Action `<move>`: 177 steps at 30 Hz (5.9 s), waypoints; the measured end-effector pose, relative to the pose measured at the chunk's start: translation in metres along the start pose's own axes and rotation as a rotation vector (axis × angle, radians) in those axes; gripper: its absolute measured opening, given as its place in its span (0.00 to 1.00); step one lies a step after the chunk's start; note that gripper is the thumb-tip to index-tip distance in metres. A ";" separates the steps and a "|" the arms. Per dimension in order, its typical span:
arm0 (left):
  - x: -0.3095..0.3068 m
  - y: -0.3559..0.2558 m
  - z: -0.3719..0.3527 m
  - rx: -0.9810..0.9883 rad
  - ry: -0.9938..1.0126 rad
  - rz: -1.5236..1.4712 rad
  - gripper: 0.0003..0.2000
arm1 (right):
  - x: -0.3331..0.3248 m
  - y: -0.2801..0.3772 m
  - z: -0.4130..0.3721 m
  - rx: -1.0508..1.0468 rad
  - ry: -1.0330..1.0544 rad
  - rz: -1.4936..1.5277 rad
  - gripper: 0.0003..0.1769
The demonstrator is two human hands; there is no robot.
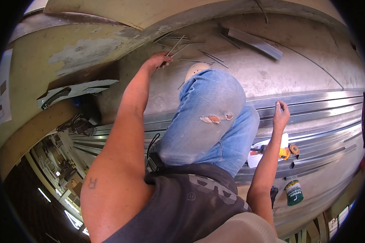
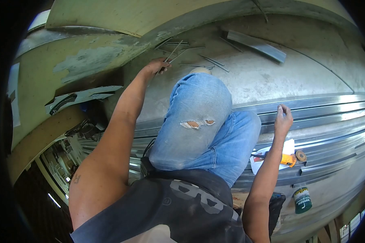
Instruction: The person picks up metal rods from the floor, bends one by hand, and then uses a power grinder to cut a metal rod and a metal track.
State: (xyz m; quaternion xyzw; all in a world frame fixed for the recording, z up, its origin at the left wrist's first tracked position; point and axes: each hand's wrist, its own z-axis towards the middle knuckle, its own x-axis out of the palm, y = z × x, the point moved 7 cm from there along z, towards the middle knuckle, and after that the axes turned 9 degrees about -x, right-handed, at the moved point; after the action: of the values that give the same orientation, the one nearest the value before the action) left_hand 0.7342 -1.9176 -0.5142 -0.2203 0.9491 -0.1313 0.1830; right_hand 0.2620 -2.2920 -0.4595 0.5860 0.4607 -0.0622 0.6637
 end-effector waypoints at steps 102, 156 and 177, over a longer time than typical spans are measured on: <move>0.098 -0.067 0.020 0.152 -0.444 0.680 0.21 | 0.071 0.093 -0.052 -0.192 0.097 -0.067 0.05; 0.166 -0.075 0.001 0.351 -0.139 0.953 0.22 | 0.080 0.088 -0.049 -0.212 0.158 -0.203 0.09; 0.164 -0.073 0.007 0.303 -0.150 0.930 0.22 | 0.082 0.089 -0.048 -0.199 0.184 -0.196 0.09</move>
State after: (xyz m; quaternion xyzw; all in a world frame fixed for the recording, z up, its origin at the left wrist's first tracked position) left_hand 0.6271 -2.0591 -0.5441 0.2467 0.9012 -0.1562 0.3202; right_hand 0.3384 -2.1873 -0.4460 0.4729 0.5785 -0.0268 0.6641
